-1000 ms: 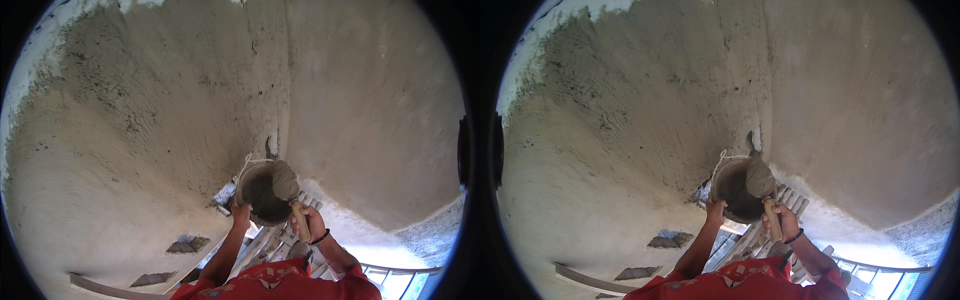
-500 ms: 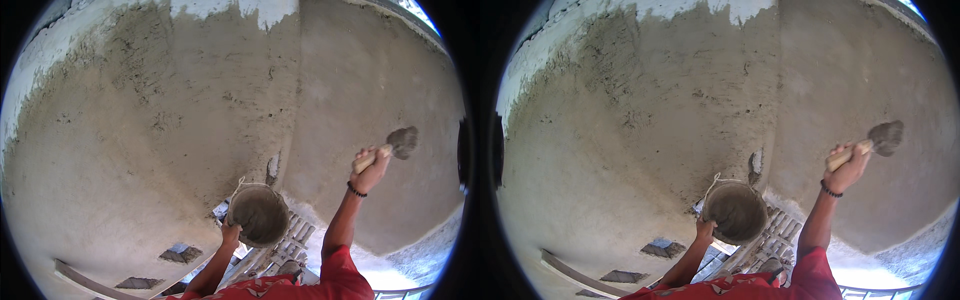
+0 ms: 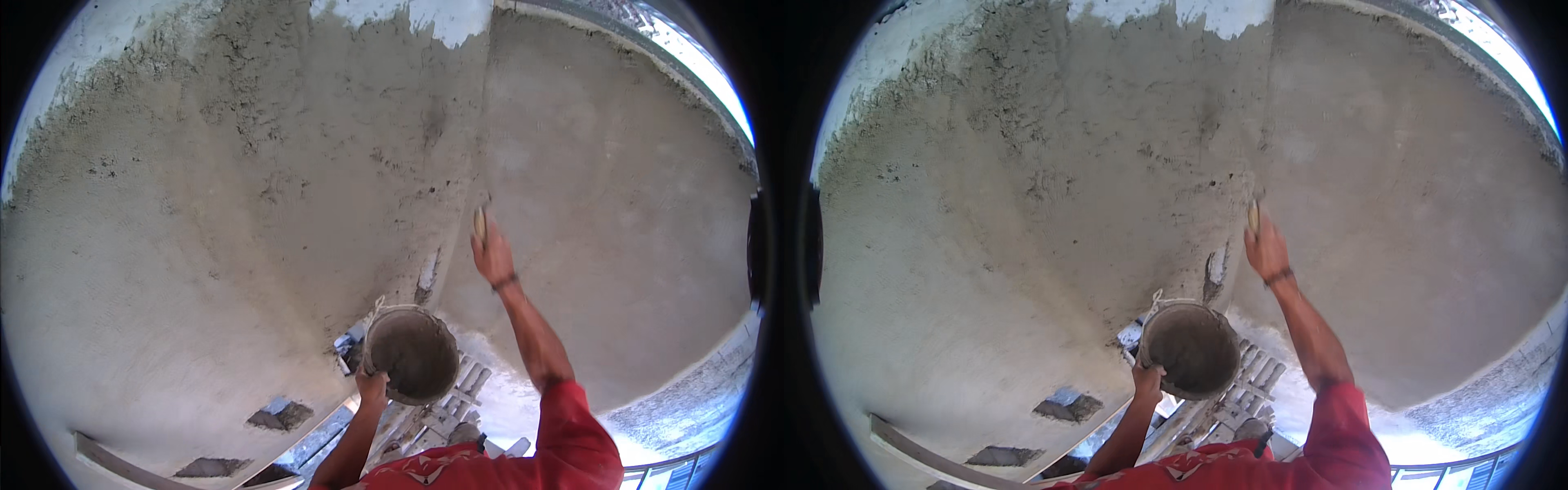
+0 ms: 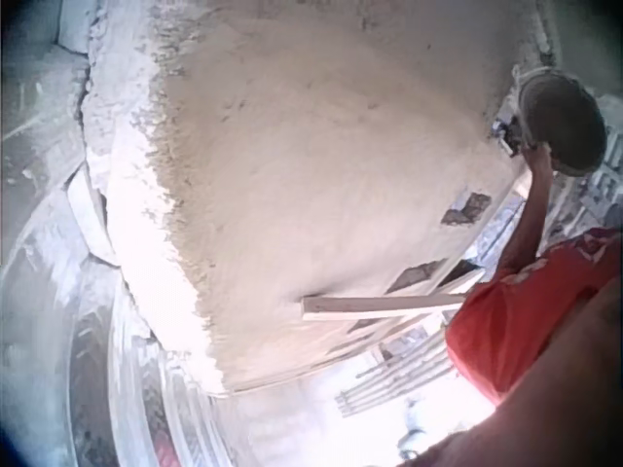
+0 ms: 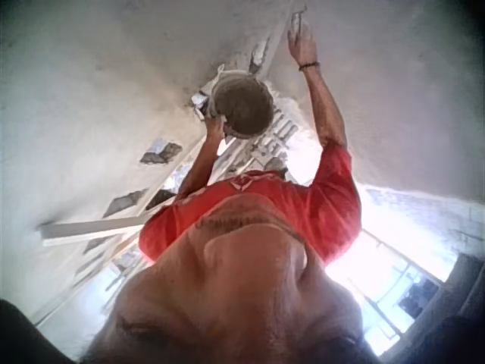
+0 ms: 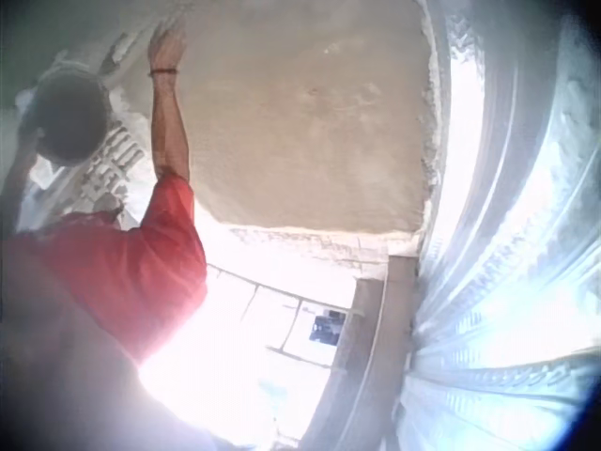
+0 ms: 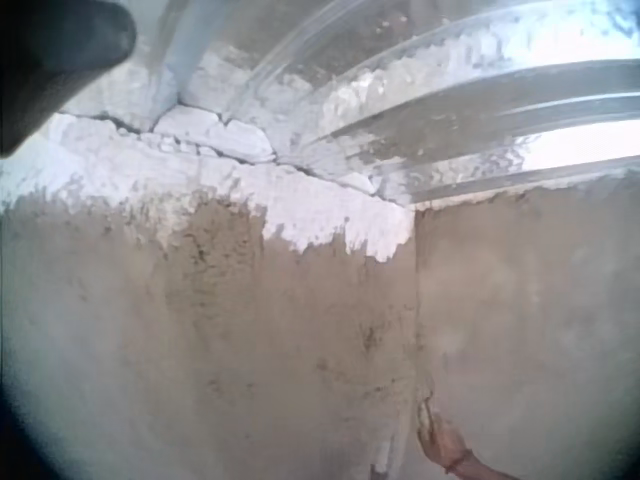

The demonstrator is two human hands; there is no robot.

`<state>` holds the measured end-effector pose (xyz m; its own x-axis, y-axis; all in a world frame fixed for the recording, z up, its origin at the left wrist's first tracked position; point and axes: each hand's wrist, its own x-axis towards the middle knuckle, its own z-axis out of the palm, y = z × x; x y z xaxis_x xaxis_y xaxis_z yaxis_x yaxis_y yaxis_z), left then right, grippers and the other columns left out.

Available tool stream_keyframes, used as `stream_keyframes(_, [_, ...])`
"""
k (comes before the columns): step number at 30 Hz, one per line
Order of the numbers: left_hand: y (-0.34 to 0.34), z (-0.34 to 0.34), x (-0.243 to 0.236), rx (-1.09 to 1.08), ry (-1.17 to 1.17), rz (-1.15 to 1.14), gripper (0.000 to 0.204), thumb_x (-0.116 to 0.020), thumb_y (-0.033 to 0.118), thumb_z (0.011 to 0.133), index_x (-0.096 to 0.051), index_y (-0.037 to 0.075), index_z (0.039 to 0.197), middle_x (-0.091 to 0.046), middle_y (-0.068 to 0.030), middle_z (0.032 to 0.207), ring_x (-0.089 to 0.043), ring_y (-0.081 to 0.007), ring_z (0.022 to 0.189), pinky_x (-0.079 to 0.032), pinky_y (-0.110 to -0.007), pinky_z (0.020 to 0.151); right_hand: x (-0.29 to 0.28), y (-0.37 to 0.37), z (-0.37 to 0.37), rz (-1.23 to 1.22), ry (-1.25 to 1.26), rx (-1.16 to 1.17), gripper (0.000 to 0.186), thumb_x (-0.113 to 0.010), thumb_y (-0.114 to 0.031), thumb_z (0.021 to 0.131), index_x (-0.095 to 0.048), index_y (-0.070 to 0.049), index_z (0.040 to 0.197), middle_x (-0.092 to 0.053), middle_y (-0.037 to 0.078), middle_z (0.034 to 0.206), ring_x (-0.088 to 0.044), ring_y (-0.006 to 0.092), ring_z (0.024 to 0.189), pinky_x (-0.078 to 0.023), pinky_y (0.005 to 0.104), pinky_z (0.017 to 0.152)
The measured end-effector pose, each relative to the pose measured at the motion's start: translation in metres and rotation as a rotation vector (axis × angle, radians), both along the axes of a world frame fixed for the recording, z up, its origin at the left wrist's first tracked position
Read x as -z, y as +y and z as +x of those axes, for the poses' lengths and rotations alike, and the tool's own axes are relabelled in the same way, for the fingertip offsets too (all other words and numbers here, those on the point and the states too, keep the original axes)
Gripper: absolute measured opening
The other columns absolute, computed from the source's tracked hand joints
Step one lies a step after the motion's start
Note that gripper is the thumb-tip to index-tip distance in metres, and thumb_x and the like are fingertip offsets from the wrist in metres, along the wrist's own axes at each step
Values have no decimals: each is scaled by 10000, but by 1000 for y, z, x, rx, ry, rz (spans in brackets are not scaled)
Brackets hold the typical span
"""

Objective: The person applies plaster to a wall using a trowel and then smooths it using a long wooden leveling board.

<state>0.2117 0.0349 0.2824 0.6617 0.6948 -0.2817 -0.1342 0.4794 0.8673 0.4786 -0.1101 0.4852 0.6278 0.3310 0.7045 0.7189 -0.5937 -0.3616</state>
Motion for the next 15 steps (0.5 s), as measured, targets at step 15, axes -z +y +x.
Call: stream_keyframes(15, [-19, 51, -16, 222, 30, 214, 570, -496, -58, 589, -500, -17, 1157, -585, -66, 976, -557, -146, 797, -472, -266, 667, 83, -137, -100, -800, 753, -305, 286, -545, -285, 850, -538, -122, 1086, -629, 145, 926, -597, 379, 779, -485, 469, 699])
